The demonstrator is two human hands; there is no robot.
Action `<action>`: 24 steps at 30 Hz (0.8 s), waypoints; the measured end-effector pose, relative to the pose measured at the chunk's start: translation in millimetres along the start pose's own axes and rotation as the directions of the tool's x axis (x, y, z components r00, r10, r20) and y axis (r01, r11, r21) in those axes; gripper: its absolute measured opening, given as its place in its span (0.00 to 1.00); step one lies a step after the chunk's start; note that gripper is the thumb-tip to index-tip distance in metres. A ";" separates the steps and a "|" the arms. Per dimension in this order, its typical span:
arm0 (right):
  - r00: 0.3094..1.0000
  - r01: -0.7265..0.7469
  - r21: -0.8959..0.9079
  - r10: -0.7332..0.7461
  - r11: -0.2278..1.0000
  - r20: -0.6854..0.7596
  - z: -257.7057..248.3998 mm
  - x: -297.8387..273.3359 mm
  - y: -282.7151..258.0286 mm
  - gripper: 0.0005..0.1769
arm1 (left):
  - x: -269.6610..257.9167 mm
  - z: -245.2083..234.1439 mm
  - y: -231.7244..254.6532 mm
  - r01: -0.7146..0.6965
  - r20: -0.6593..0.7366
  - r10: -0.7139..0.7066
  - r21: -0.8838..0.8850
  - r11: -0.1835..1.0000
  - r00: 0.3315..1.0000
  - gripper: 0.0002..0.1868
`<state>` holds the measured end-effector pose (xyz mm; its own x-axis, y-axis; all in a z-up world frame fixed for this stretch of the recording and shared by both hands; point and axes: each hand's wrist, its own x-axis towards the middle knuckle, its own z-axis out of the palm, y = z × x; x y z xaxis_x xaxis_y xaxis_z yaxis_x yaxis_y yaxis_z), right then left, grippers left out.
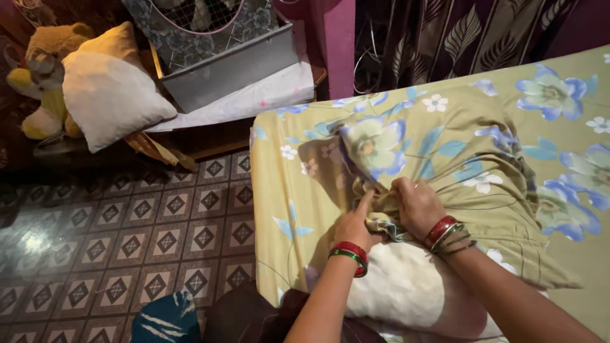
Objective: The person inserts a pillow into a floral-patterned pillowcase on a bed, aligns the corners, and smooths the case. The person then repeats the process with a second pillow, tucking and adjusting the case to fit snugly.
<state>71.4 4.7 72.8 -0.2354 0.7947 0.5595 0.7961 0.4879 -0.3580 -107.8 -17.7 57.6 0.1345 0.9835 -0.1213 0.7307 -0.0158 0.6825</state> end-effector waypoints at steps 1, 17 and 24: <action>0.998 -0.028 -0.029 0.029 0.999 0.047 -1.4 -1.1 -0.8 0.06 | 0.1 1.7 -1.6 -0.033 -0.017 0.033 -0.013 0.999 0.999 0.55; 0.997 -0.003 -0.114 0.012 0.993 0.078 -30.6 56.5 -1.5 0.21 | -2.9 10.0 1.0 -0.111 -0.156 0.117 0.043 0.993 0.981 0.33; 0.985 0.137 -0.388 -0.083 0.911 0.153 -20.7 62.5 7.3 0.12 | 6.8 1.5 -20.5 -0.347 -0.002 0.347 0.031 0.937 0.938 0.34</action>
<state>74.1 50.5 120.6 -0.3833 0.7973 0.4662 0.9096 0.4134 0.0409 -120.8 -11.0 41.7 0.3783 0.9172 0.1247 0.6593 -0.3616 0.6592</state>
